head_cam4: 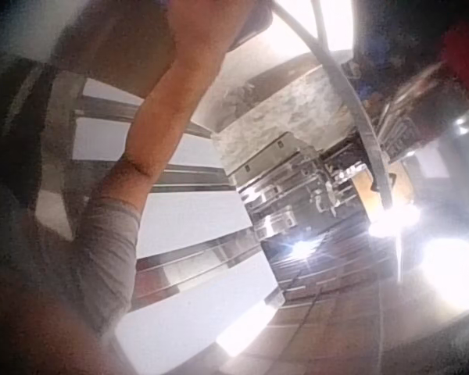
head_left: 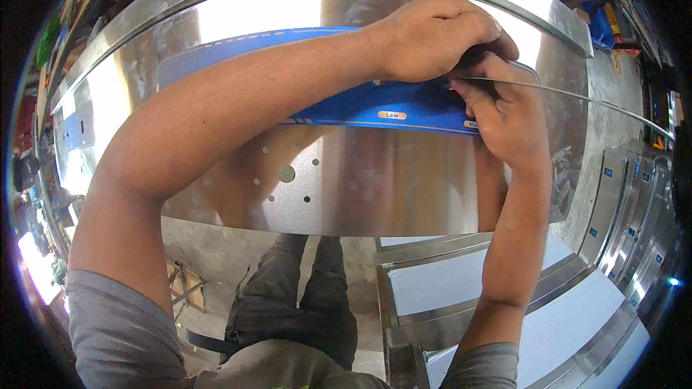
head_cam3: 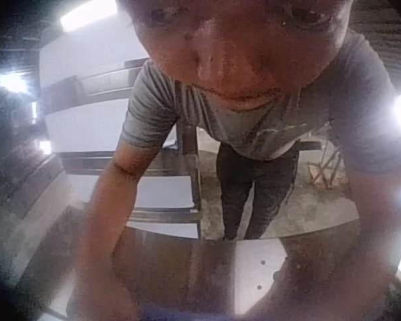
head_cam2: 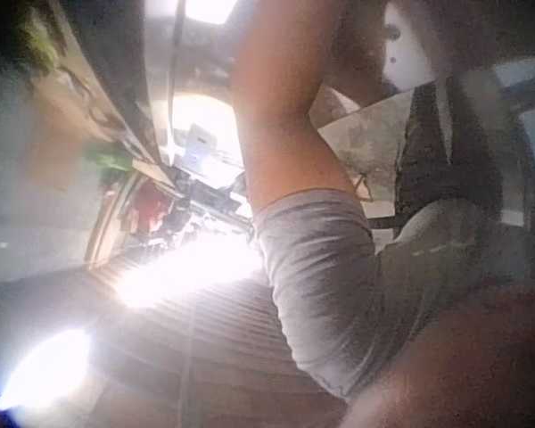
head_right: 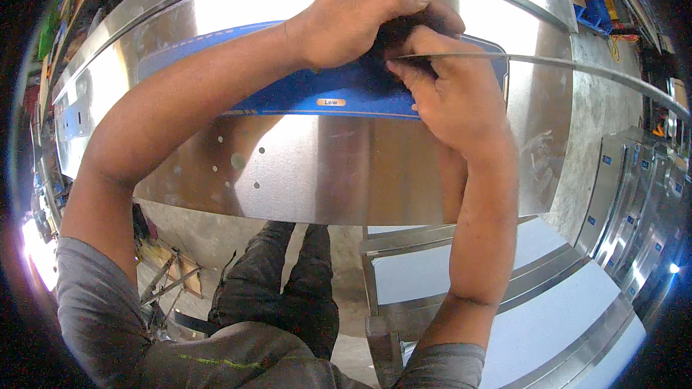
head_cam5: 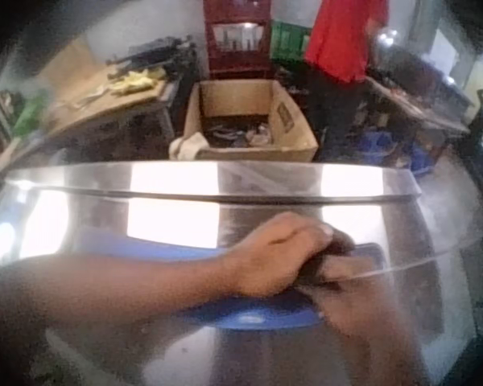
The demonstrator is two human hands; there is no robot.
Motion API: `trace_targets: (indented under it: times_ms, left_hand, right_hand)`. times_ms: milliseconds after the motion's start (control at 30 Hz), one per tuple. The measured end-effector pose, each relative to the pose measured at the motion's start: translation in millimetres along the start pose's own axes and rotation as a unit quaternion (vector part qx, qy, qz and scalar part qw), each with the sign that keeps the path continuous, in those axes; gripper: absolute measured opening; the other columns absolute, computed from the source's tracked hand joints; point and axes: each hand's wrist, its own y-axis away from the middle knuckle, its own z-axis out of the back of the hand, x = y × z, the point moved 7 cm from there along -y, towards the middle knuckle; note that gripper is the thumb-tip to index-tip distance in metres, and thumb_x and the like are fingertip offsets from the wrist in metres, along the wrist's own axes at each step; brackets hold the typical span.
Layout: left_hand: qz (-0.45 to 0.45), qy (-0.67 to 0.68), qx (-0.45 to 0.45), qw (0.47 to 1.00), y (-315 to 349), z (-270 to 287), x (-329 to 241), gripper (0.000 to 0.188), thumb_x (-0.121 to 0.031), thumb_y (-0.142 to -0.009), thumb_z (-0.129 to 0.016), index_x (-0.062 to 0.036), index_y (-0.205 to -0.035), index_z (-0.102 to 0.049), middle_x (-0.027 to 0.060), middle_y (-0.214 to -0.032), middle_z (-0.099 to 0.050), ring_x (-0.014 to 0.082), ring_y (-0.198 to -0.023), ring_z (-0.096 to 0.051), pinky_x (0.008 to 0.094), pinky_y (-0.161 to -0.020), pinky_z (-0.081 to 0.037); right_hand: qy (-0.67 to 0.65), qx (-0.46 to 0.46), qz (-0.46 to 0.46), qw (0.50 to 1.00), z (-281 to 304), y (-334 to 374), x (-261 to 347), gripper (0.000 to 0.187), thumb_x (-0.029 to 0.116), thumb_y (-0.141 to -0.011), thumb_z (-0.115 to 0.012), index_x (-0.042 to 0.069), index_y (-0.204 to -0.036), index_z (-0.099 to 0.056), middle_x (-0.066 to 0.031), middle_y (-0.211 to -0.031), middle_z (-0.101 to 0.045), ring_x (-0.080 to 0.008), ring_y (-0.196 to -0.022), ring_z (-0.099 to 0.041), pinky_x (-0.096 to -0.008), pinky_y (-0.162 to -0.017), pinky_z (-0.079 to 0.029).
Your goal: The person applies blue control panel stickers to a stainless steel appliance surface. They position each sticker, smooth it down, and use a metal tool to press around the edges and cut out holes for knobs. The process is repeated for multiple panels.
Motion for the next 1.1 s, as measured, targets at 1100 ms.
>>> trace_targets:
  times_ms: [1100]
  left_hand:
    - [0.007, -0.035, 0.027, 0.999, -6, 3, -6, 0.052, -0.028, -0.099, -0.036, 0.0093, -0.116, -0.068, 0.0214, -0.114, -0.07, 0.0267, -0.109, -0.065, 0.0364, -0.102, -0.047]
  right_hand:
    - [0.006, -0.04, 0.056, 0.998, 3, -8, -10, 0.009, 0.006, -0.084, -0.072, 0.003, -0.092, -0.069, -0.018, -0.085, -0.069, -0.036, -0.079, -0.065, -0.0387, -0.069, -0.05]
